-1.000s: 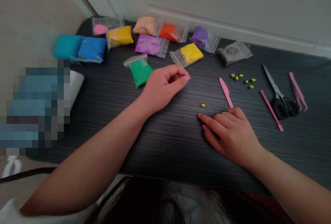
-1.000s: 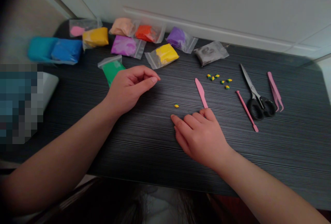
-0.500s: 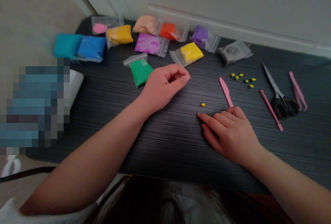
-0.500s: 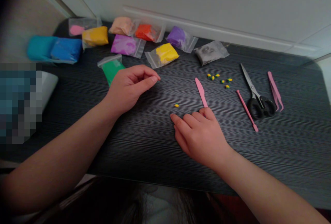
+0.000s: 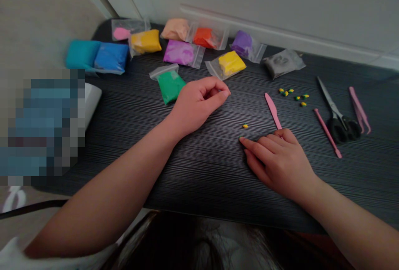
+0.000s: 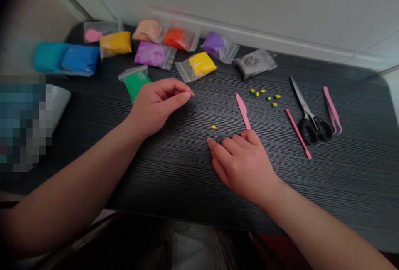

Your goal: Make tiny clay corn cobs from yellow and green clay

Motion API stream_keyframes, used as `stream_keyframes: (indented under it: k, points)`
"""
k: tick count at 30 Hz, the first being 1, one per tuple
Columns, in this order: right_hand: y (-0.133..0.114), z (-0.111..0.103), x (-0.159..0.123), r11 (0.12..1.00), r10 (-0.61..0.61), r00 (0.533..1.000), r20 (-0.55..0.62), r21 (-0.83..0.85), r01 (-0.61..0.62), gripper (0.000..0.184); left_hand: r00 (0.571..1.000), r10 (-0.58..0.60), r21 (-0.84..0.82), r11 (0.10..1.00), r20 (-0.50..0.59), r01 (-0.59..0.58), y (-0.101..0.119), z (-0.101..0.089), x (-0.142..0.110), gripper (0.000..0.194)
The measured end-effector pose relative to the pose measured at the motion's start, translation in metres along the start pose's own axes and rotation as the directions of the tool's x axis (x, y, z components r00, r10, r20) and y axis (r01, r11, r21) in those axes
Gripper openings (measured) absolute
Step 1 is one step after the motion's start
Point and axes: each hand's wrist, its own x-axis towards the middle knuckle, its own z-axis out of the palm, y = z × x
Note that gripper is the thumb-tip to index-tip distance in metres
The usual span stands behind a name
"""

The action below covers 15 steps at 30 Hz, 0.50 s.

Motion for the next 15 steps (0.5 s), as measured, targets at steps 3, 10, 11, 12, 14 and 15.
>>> stream_keyframes:
  k: [3,10,11,12,14,15]
  points:
    - [0.0013,0.0015,0.0005,1.000,-0.002,1.000,0.013,0.007,0.002,0.030,1.000,0.006,0.002,1.000,-0.001,-0.006,0.0000,-0.0001,0.0001,0.015]
    - [0.0026,0.0007,-0.0002,1.000,-0.009,1.000,0.014,0.026,0.009,0.030,1.000,0.005,-0.006,1.000,0.006,-0.005,0.0006,-0.0002,0.0002,0.015]
    - [0.0026,0.0006,-0.0005,1.000,-0.010,1.000,0.009,0.028,0.010,0.030,1.000,0.007,-0.005,1.000,0.005,-0.007,0.0005,-0.0002,0.0002,0.015]
    - [0.0027,0.0007,-0.0007,0.999,-0.012,1.000,0.003,0.034,0.012,0.030,1.000,0.009,-0.004,1.000,0.002,-0.009,0.0004,-0.0003,0.0002,0.015]
    - [0.0031,0.0013,-0.0010,0.998,-0.013,1.000,-0.023,0.061,0.014,0.030,1.000,0.014,-0.004,1.000,0.001,-0.014,0.0000,-0.0003,0.0001,0.015]
    - [0.0034,0.0018,-0.0010,0.996,-0.010,0.999,-0.039,0.083,0.013,0.030,1.000,0.016,-0.004,1.000,0.000,-0.016,-0.0001,-0.0003,0.0001,0.014]
